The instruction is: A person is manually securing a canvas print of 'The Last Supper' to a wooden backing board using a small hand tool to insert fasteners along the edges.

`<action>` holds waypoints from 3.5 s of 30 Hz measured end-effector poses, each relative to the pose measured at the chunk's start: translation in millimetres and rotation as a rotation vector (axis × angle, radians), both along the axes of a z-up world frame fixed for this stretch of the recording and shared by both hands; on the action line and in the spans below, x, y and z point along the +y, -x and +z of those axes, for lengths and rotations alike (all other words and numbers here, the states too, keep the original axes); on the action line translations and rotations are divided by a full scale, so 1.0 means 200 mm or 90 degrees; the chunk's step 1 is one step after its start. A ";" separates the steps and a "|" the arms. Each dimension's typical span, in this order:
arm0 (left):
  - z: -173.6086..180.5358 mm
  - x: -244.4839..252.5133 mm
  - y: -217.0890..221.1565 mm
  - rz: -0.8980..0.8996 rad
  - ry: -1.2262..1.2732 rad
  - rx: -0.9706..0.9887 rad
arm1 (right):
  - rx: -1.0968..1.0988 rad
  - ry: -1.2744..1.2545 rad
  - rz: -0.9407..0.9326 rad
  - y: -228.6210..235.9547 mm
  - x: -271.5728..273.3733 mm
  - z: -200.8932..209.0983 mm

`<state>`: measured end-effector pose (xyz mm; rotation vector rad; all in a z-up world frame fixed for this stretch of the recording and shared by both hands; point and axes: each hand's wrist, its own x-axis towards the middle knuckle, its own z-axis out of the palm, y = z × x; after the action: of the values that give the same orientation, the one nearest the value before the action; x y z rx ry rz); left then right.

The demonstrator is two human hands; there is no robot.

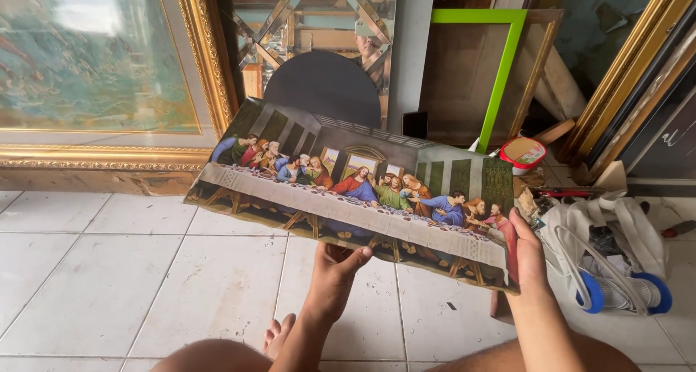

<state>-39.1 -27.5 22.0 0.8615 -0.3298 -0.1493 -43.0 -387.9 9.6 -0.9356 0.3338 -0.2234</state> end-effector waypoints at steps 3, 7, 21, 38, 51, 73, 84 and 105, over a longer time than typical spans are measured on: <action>-0.03 -0.01 -0.02 0.003 0.029 0.024 | -0.021 -0.024 0.019 0.00 0.01 0.00; 0.03 0.02 -0.02 -0.019 0.038 0.011 | -0.022 -0.024 0.009 0.00 0.05 -0.01; 0.18 0.28 -0.06 0.113 0.165 0.254 | 0.063 -0.198 -0.027 0.06 0.10 0.16; 0.11 0.04 0.00 0.088 0.166 0.054 | 0.100 -0.010 0.051 0.12 0.34 0.18; 0.04 -0.02 -0.02 0.086 -0.011 -0.026 | 0.030 -0.085 0.070 0.04 0.19 0.03; -0.01 -0.05 0.00 0.198 -0.073 0.022 | 0.079 -0.023 0.046 0.06 0.26 0.09; 0.04 0.02 -0.03 0.054 -0.046 0.127 | -0.015 -0.066 0.061 0.03 0.16 0.02; 0.17 -0.22 0.16 0.293 -0.079 0.314 | 0.246 -0.173 0.049 -0.08 0.15 -0.27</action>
<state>-71.0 -71.5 55.1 0.9698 0.3425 0.0491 -27.6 -358.6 -44.3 -0.7172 0.6666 0.0760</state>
